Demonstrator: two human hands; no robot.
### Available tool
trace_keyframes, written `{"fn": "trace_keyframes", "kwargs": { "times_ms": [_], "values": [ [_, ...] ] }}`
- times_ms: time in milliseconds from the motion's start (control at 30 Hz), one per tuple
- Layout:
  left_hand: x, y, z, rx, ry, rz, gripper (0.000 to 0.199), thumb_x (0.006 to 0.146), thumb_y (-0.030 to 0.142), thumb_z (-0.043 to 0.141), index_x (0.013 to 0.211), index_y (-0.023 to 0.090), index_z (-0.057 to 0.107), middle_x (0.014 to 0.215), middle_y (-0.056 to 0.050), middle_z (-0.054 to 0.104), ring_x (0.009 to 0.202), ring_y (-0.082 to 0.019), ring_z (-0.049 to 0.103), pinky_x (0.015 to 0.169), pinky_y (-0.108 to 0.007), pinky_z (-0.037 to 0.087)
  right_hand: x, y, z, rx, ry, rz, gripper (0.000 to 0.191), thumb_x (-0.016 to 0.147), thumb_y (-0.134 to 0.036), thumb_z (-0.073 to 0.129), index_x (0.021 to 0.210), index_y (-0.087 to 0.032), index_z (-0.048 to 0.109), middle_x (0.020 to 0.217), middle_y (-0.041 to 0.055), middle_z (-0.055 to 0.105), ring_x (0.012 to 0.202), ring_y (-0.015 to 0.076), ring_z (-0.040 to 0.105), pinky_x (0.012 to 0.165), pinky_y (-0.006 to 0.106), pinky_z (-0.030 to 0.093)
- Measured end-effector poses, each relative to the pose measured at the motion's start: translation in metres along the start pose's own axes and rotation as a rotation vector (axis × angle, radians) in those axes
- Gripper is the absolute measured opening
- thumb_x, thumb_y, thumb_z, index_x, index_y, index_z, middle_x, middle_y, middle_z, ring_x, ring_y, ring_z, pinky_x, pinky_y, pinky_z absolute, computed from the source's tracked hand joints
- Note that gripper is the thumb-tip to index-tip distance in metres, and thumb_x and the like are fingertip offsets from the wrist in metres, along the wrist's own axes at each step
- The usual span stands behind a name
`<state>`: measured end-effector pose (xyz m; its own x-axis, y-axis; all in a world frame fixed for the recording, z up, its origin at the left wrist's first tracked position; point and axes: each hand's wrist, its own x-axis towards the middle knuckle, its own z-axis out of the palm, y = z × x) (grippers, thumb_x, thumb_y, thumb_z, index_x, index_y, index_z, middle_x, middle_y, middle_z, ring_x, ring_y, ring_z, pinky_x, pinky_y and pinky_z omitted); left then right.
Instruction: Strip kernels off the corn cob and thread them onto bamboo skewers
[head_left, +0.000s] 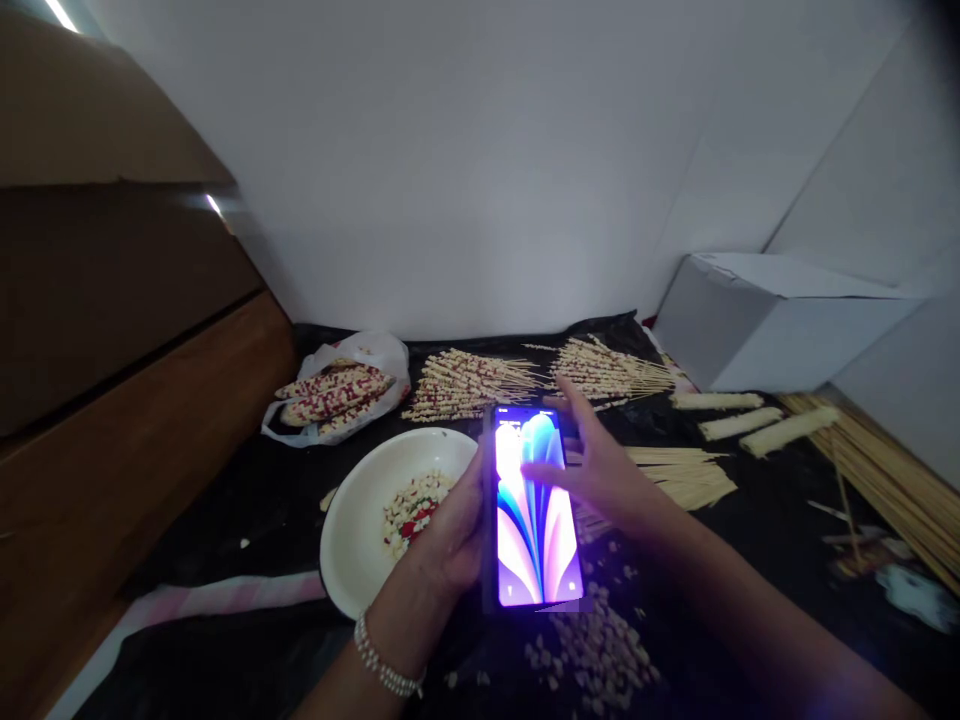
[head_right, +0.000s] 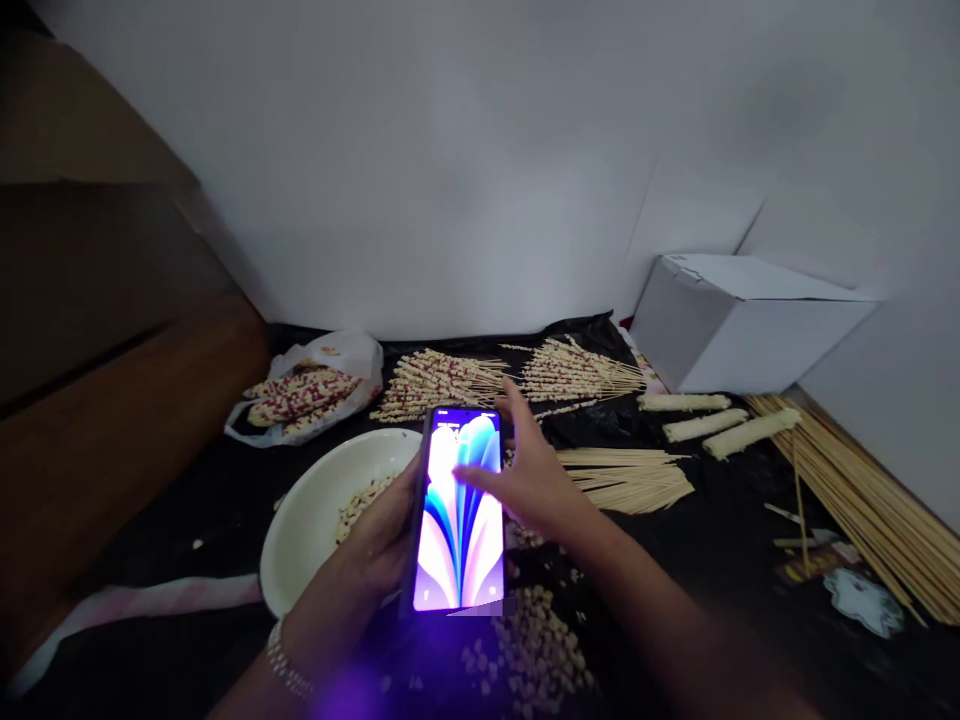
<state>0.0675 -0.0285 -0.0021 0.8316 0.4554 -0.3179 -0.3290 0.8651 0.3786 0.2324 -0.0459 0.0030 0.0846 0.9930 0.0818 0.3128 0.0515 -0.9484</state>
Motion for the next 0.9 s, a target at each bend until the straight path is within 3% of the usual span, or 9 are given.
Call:
{"fn": "trace_keyframes", "kwargs": {
  "times_ms": [67, 133, 267, 367, 633, 900],
  "values": [
    [0.0, -0.001, 0.001, -0.031, 0.002, -0.022, 0.06, 0.091, 0.055, 0.046, 0.123, 0.007, 0.06, 0.101, -0.018, 0.075, 0.098, -0.032, 0.069, 0.093, -0.044, 0.049, 0.013, 0.002, -0.003, 0.133, 0.202, -0.015, 0.093, 0.07, -0.046, 0.069, 0.149, -0.024, 0.025, 0.14, 0.0148, 0.047, 0.13, 0.0293, 0.044, 0.102, 0.048, 0.043],
    [-0.001, 0.001, 0.003, -0.058, 0.022, -0.024, 0.06, 0.091, 0.056, 0.046, 0.122, 0.006, 0.061, 0.098, -0.018, 0.075, 0.097, -0.032, 0.07, 0.092, -0.044, 0.049, 0.017, 0.005, -0.005, 0.236, 0.25, -0.025, 0.078, 0.073, -0.046, 0.067, 0.141, -0.024, 0.037, 0.13, 0.0133, 0.055, 0.125, 0.0268, 0.049, 0.101, 0.045, 0.044],
    [-0.001, 0.006, 0.009, -0.082, 0.098, 0.026, 0.062, 0.091, 0.057, 0.044, 0.119, 0.005, 0.063, 0.096, -0.018, 0.075, 0.094, -0.032, 0.07, 0.089, -0.043, 0.051, -0.002, 0.011, -0.005, 0.366, 0.106, 0.13, 0.056, 0.078, -0.047, 0.065, 0.127, -0.024, 0.051, 0.124, 0.0109, 0.06, 0.11, 0.0267, 0.06, 0.095, 0.047, 0.049],
    [-0.001, 0.01, 0.011, -0.069, 0.163, 0.043, 0.064, 0.091, 0.059, 0.042, 0.118, 0.006, 0.064, 0.096, -0.018, 0.075, 0.093, -0.032, 0.07, 0.087, -0.043, 0.052, -0.017, 0.008, 0.0, 0.413, -0.037, 0.119, 0.045, 0.081, -0.043, 0.064, 0.122, -0.024, 0.056, 0.123, 0.0087, 0.063, 0.114, 0.0255, 0.059, 0.1, 0.047, 0.046],
    [0.0, 0.01, 0.01, -0.019, 0.153, 0.093, 0.066, 0.091, 0.061, 0.039, 0.12, 0.008, 0.065, 0.098, -0.018, 0.074, 0.1, -0.033, 0.068, 0.088, -0.042, 0.052, -0.03, -0.007, 0.019, 0.388, -0.075, 0.079, 0.076, 0.072, -0.032, 0.075, 0.139, -0.025, 0.039, 0.129, 0.0117, 0.06, 0.115, 0.0283, 0.06, 0.097, 0.048, 0.05],
    [0.0, 0.009, 0.008, -0.011, 0.139, 0.116, 0.061, 0.093, 0.056, 0.039, 0.12, 0.009, 0.065, 0.099, -0.018, 0.074, 0.101, -0.032, 0.067, 0.089, -0.042, 0.051, -0.03, -0.003, 0.029, 0.373, -0.02, 0.058, 0.083, 0.069, -0.029, 0.077, 0.14, -0.023, 0.035, 0.132, 0.0132, 0.057, 0.118, 0.0277, 0.057, 0.099, 0.044, 0.048]
  ]
}}
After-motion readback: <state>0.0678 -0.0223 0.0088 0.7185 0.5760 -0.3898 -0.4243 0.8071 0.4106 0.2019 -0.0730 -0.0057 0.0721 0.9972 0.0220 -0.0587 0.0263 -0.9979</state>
